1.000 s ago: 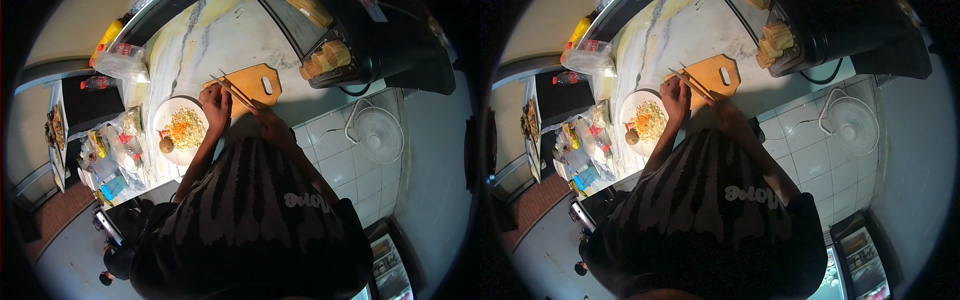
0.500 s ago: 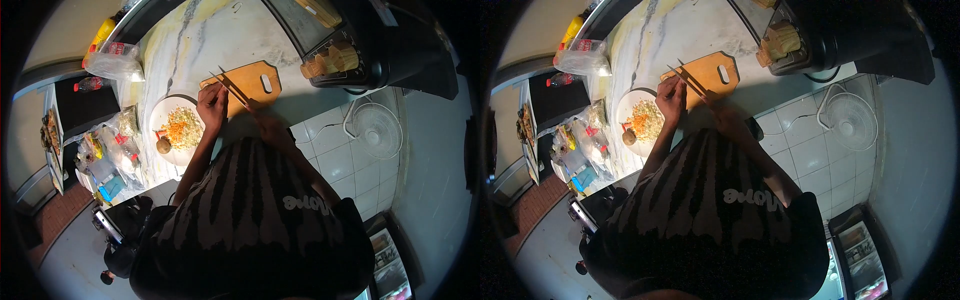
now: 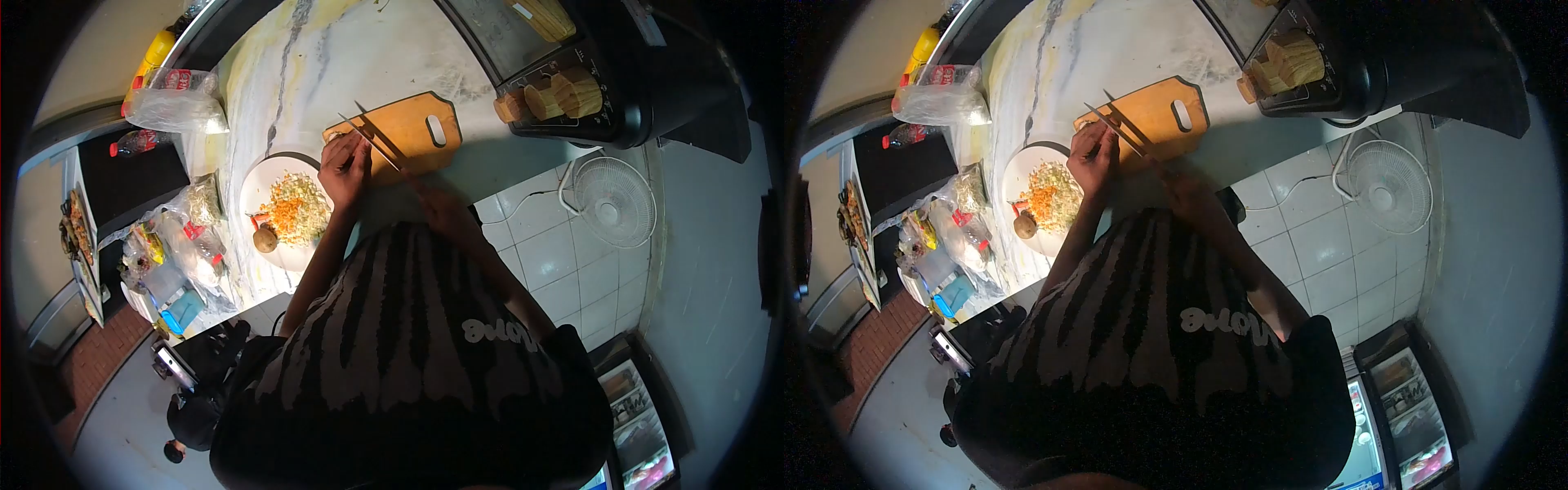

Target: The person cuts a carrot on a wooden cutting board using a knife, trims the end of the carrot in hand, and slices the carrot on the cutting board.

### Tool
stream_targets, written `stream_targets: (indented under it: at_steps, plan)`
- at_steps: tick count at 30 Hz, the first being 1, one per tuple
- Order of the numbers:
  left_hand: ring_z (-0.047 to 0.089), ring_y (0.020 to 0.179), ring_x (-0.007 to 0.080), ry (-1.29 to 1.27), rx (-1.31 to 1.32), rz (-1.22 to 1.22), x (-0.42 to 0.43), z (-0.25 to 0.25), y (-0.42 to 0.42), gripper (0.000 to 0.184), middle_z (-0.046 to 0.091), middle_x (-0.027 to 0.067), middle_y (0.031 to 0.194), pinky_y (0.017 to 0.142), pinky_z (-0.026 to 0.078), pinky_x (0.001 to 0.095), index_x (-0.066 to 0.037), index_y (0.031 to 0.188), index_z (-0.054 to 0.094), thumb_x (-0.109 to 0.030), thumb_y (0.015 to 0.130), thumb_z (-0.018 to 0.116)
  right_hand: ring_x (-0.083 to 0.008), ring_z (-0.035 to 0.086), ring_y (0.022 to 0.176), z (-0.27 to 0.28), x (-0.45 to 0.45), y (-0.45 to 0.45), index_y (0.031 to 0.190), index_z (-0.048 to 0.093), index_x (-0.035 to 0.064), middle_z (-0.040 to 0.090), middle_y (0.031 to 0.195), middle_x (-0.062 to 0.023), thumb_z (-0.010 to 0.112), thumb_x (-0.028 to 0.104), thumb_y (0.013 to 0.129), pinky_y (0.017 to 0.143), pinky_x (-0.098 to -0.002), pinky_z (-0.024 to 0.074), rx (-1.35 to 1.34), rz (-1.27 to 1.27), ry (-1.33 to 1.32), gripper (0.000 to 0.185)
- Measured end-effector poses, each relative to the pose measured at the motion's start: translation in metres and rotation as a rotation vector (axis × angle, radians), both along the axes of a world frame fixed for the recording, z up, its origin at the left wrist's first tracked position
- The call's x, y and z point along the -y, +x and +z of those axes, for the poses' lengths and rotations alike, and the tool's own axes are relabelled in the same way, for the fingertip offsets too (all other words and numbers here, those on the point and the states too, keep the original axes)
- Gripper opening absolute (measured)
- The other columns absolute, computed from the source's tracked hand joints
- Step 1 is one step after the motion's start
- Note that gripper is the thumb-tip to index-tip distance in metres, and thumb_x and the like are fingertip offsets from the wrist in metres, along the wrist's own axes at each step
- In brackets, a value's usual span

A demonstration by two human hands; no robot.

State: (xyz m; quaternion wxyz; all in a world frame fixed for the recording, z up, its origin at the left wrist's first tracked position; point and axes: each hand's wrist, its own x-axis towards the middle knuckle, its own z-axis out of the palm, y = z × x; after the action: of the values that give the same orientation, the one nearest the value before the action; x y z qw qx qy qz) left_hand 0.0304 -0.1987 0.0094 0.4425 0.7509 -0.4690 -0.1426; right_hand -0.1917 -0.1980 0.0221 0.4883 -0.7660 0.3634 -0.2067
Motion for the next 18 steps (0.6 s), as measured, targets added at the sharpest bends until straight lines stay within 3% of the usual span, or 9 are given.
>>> stream_targets:
  at_steps: [8, 14, 16, 18]
  plan:
    - [0.067, 0.105, 0.0267, -0.002, 0.003, -0.004, 0.0007, -0.0001, 0.0009, 0.020, 0.076, 0.0102, 0.105, 0.098, 0.050, 0.0367, -0.003, 0.103, 0.078, -0.015, 0.087, 0.077, -0.0426, 0.064, 0.078, -0.0040, -0.0013, 0.0029, 0.157, 0.035, 0.0228, 0.063, 0.085, -0.0267, 0.047, 0.008, 0.100, 0.073, -0.0503, 0.0508, -0.070, -0.004, -0.004, 0.060]
    - [0.066, 0.106, 0.0254, -0.029, -0.014, -0.016, 0.0029, 0.0014, -0.0013, 0.020, 0.076, 0.0102, 0.106, 0.096, 0.051, 0.0350, -0.003, 0.103, 0.078, -0.013, 0.086, 0.078, -0.0438, 0.062, 0.079, -0.0053, -0.0029, 0.0040, 0.158, 0.033, 0.0230, 0.064, 0.088, -0.0266, 0.049, 0.001, 0.092, 0.074, -0.0502, 0.0508, -0.053, -0.024, 0.026, 0.071]
    - [0.066, 0.107, 0.0245, -0.035, -0.027, -0.021, 0.0027, -0.0021, 0.0010, 0.020, 0.076, 0.0107, 0.105, 0.096, 0.051, 0.0345, -0.003, 0.103, 0.078, -0.014, 0.087, 0.078, -0.0383, 0.062, 0.065, -0.0031, -0.0022, 0.0046, 0.159, 0.029, 0.0311, 0.068, 0.100, -0.0231, 0.049, 0.004, 0.095, 0.062, -0.0438, 0.0490, -0.042, -0.044, -0.030, 0.072]
    - [0.066, 0.107, 0.0237, -0.040, -0.047, -0.025, 0.0026, -0.0012, -0.0012, 0.019, 0.075, 0.0113, 0.105, 0.096, 0.051, 0.0339, -0.002, 0.103, 0.077, -0.014, 0.088, 0.077, -0.0376, 0.061, 0.063, -0.0006, 0.0008, 0.0040, 0.159, 0.029, 0.0311, 0.068, 0.101, -0.0225, 0.049, 0.005, 0.095, 0.061, -0.0427, 0.0484, -0.059, -0.026, 0.033, 0.072]
